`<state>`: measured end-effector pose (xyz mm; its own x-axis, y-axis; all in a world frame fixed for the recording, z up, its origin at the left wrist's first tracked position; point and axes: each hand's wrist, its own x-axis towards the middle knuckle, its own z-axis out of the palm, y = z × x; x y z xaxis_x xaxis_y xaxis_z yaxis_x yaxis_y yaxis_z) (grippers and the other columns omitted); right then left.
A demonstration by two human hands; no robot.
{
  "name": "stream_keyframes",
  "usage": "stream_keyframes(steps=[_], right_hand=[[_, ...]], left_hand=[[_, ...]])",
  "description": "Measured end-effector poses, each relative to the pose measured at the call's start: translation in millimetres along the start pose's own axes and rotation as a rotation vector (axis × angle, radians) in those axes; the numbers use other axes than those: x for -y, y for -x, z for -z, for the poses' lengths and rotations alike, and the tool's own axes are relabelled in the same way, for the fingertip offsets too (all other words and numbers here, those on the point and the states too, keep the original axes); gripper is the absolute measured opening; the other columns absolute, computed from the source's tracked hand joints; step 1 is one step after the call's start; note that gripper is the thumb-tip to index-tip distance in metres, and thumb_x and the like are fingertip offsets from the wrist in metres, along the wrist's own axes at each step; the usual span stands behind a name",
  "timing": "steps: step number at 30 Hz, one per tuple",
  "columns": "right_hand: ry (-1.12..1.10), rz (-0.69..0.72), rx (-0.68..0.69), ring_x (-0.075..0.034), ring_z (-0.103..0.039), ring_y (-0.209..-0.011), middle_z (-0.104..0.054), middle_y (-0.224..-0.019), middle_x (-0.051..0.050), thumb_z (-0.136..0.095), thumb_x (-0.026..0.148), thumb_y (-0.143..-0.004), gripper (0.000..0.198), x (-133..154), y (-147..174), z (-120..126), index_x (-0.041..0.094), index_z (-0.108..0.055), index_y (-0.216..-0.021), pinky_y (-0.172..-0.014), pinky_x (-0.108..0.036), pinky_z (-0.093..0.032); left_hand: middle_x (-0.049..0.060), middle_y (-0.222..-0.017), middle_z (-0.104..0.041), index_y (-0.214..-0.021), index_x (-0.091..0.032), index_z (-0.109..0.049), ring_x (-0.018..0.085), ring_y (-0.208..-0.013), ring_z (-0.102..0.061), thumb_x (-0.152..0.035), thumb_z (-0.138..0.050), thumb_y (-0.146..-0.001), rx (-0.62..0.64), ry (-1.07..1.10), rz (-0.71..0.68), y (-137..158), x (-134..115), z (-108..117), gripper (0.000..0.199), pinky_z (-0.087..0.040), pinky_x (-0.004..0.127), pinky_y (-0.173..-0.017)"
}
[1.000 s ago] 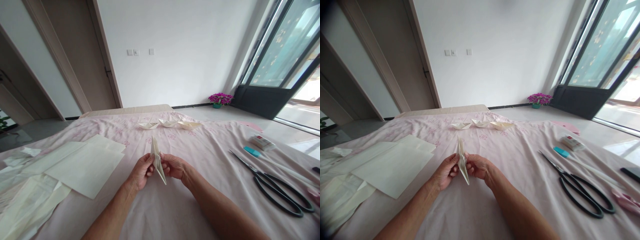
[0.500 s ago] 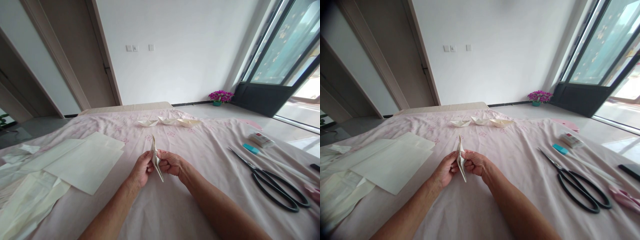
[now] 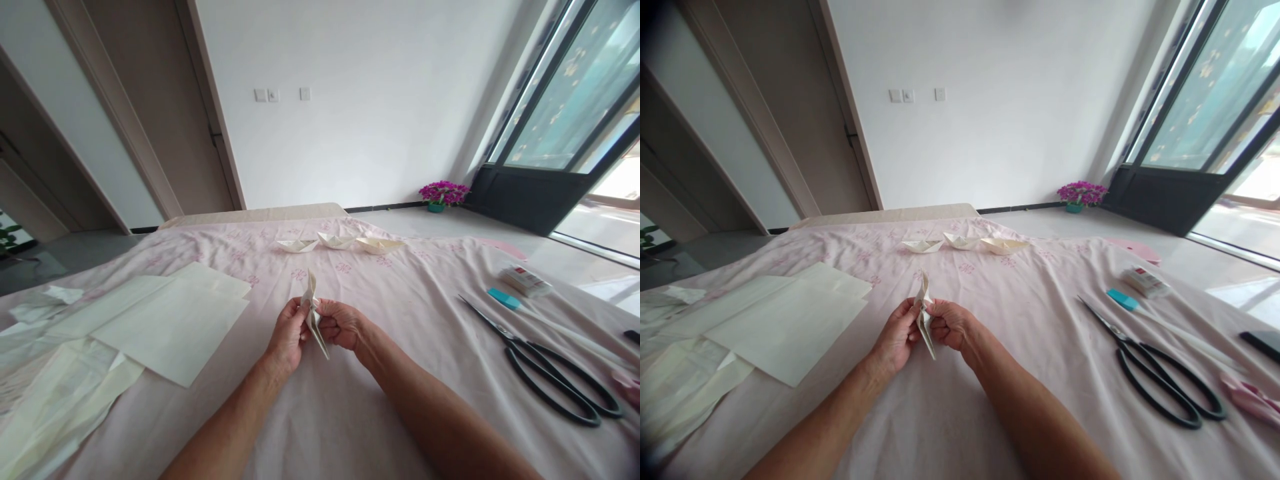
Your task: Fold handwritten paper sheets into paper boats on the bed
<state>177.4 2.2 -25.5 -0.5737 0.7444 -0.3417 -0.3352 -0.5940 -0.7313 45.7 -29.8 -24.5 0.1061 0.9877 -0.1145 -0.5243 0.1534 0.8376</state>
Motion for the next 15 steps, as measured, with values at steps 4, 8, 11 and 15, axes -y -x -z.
stream_keyframes(steps=[4,8,11,15], right_hand=[[-0.07,0.033,-0.002,-0.002,-0.014,-0.037,-0.025,-0.042,0.013,-0.071,0.033,-0.072,0.036,3.2,5.7,-2.5,0.019,-0.038,-0.065,-0.036,-0.015,-0.012],[-0.109,0.082,0.043,-0.002,-0.024,-0.041,-0.034,-0.047,0.011,-0.08,0.028,-0.061,0.036,3.9,12.9,-8.3,0.017,-0.048,-0.074,-0.04,-0.014,-0.017],[-0.086,0.128,0.05,-0.003,-0.032,-0.044,-0.044,-0.051,0.008,-0.083,0.029,-0.058,0.038,1.2,12.9,-10.2,0.016,-0.053,-0.077,-0.043,-0.016,-0.022],[-0.039,0.164,-0.004,-0.006,-0.041,-0.049,-0.05,-0.053,0.006,-0.084,0.033,-0.056,0.038,-4.9,6.4,-8.1,0.015,-0.054,-0.07,-0.049,-0.02,-0.029]], left_hand=[[-0.005,-0.064,-0.046,-0.086,-0.015,-0.06,0.003,-0.049,-0.035,-0.043,-0.074,-0.07,0.076,-0.027,0.017,5.0,-0.2,0.5,0.035,-0.025,0.015,-0.041],[-0.005,-0.064,-0.045,-0.084,-0.013,-0.061,0.002,-0.05,-0.033,-0.037,-0.078,-0.066,0.046,0.01,-0.003,6.4,-2.3,4.5,0.035,-0.023,0.013,-0.04],[-0.006,-0.06,-0.041,-0.081,-0.013,-0.06,0.002,-0.048,-0.03,-0.036,-0.078,-0.066,0.044,0.037,0.011,3.5,-1.8,7.4,0.034,-0.022,0.013,-0.039],[-0.007,-0.058,-0.04,-0.081,-0.013,-0.057,0.002,-0.047,-0.029,-0.034,-0.078,-0.065,0.037,0.017,0.012,0.7,-0.5,8.3,0.033,-0.02,0.013,-0.039]])
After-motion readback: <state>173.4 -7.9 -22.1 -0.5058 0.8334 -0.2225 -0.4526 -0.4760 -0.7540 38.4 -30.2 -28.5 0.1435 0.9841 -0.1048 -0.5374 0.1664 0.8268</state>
